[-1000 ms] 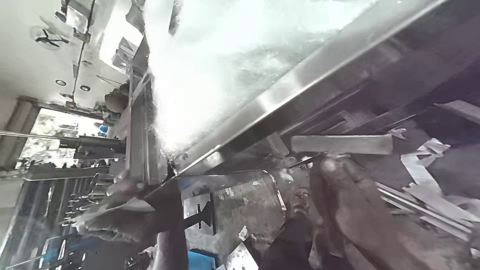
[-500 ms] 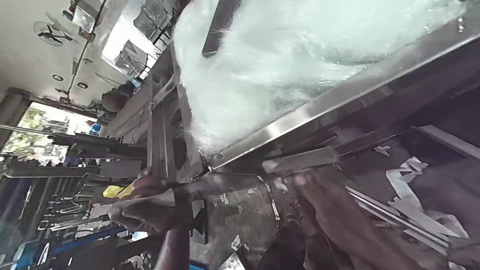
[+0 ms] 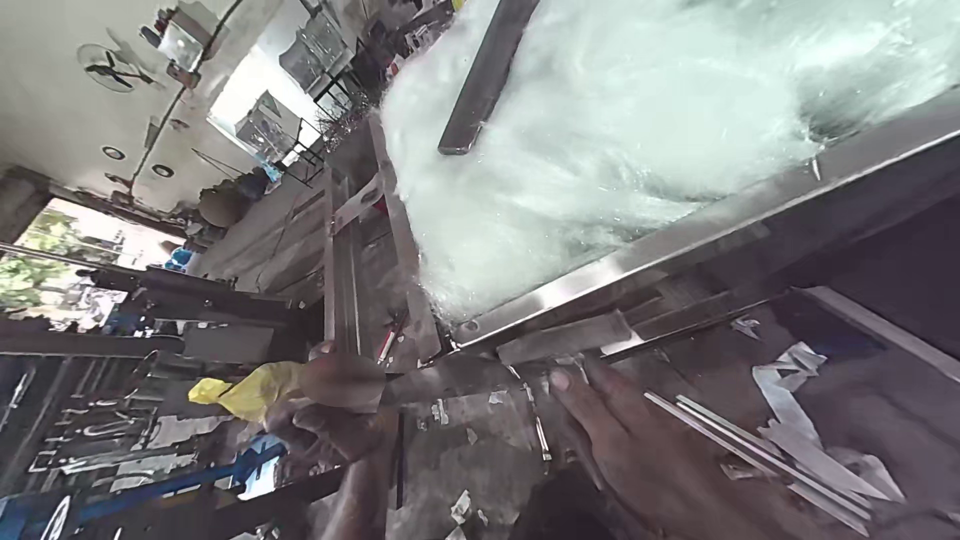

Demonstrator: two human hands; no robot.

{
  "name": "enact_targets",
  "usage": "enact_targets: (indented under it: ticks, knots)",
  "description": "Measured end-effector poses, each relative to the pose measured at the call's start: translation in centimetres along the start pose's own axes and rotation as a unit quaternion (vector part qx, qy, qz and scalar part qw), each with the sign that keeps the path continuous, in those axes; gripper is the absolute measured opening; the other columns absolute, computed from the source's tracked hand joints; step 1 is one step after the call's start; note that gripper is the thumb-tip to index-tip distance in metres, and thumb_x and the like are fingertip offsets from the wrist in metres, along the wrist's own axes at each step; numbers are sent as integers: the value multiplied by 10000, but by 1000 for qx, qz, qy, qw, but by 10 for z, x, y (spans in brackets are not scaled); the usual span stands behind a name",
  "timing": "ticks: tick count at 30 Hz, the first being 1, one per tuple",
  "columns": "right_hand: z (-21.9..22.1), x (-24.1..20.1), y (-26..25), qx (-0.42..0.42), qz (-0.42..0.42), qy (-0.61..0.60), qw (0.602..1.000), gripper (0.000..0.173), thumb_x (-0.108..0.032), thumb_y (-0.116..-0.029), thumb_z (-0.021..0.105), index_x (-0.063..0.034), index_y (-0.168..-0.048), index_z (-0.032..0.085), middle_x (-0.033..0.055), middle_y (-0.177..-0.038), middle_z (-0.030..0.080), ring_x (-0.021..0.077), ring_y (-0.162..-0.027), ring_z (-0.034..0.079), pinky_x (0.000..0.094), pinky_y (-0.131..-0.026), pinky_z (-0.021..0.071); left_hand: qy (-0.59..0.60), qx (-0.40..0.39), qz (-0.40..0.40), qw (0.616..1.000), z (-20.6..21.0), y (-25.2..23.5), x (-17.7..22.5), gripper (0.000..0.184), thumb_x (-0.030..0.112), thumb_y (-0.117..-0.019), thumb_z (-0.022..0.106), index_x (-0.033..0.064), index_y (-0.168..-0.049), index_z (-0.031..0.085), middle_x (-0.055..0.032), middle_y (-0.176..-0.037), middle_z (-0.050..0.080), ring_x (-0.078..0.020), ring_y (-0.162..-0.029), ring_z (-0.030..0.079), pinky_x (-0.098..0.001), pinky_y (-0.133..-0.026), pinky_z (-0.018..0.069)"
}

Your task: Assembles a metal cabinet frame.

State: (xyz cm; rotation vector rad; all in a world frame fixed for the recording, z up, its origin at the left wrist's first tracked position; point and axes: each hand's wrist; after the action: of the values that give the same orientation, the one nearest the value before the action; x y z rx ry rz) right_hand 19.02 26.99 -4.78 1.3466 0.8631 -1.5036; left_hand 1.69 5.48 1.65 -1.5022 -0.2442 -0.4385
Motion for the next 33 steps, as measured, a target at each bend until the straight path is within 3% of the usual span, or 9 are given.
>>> enact_targets:
  ticks: [2, 6, 11, 15, 22, 25, 27, 30, 33]
  knots:
    - [-9, -2, -1, -2, 7, 39, 999, 412, -568, -1050, 429, -207, -1048, 628, -76, -652, 521, 64, -486, 496, 269, -428, 458, 1, 2, -4, 1000, 5, -1, 2, 135, 329, -1071, 506, 265, -1078, 624, 86, -860, 691, -97, -881, 678, -346, -944, 547]
    - [-4, -20, 2, 79, -29, -138, 987, 288, -442, -1089, 434, -213, -961, 551, -106, -606, 510, 11, -412, 467, 198, -345, 443, 33, 15, -4, 999, 3, 1, -1, 136, 324, -1072, 509, 245, -1049, 617, 79, -787, 674, -112, -835, 680, -381, -971, 539]
    - [-8, -15, 3, 0, -7, 1, 1000, 360, -529, -1055, 465, -211, -1023, 630, -80, -632, 519, 53, -450, 481, 249, -386, 444, 2, -4, 7, 1000, 3, -1, -1, 160, 334, -1080, 471, 243, -1039, 598, 95, -763, 645, -95, -819, 659, -388, -987, 520]
    - [-3, -27, 3, 78, -44, -142, 986, 281, -449, -1075, 470, -217, -953, 570, -108, -622, 515, 6, -434, 467, 190, -369, 445, 4, -14, -3, 1000, -5, 4, -3, 150, 361, -1073, 500, 282, -1099, 625, 98, -842, 687, -94, -873, 671, -374, -981, 525]
    - [-22, -44, 36, -49, -17, 192, 980, 519, -529, -1074, 394, -88, -994, 653, 12, -653, 588, 144, -533, 585, 389, -494, 529, -18, -17, -30, 999, -3, 6, 1, 196, 416, -1065, 510, 298, -1151, 641, 95, -961, 725, -111, -947, 690, -366, -984, 538]
    - [-35, -71, 73, 6, -124, 360, 925, 644, -497, -1099, 318, 0, -900, 676, 152, -689, 652, 296, -616, 660, 515, -584, 540, -4, -37, -2, 999, -3, 6, -6, 194, 403, -1070, 474, 277, -1089, 620, 105, -947, 708, -99, -940, 685, -350, -963, 533]
    - [-35, -112, 84, 99, -175, 471, 859, 581, -460, -1068, 409, 31, -957, 700, 206, -746, 705, 330, -666, 707, 508, -624, 562, 2, -59, 5, 998, -3, 5, -8, 215, 404, -1082, 438, 294, -1125, 618, 141, -966, 697, -60, -977, 667, -323, -1015, 495]
    - [-55, -167, 63, 193, -258, 570, 756, 481, -482, -1036, 427, -116, -1186, 701, 67, -872, 751, 203, -726, 712, 443, -617, 568, -7, -90, 4, 996, -3, 5, -9, 227, 365, -1083, 410, 256, -1109, 608, 136, -984, 667, -36, -1029, 630, -304, -1042, 456]
    - [-76, -217, 12, 227, -243, 593, 733, 452, -507, -1039, 453, -204, -1245, 718, 22, -977, 745, 194, -815, 706, 490, -664, 566, 0, -89, -2, 996, -5, 8, -16, 241, 368, -1076, 423, 233, -1065, 622, 124, -939, 668, -32, -990, 631, -291, -996, 474]
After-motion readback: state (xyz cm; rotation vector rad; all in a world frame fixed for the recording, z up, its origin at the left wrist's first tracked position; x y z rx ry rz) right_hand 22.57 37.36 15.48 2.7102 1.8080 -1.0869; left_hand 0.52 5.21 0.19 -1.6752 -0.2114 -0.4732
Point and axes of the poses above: each hand's wrist, its own y-axis away from the middle knuckle, its own z-axis out of the palm, x = y × z
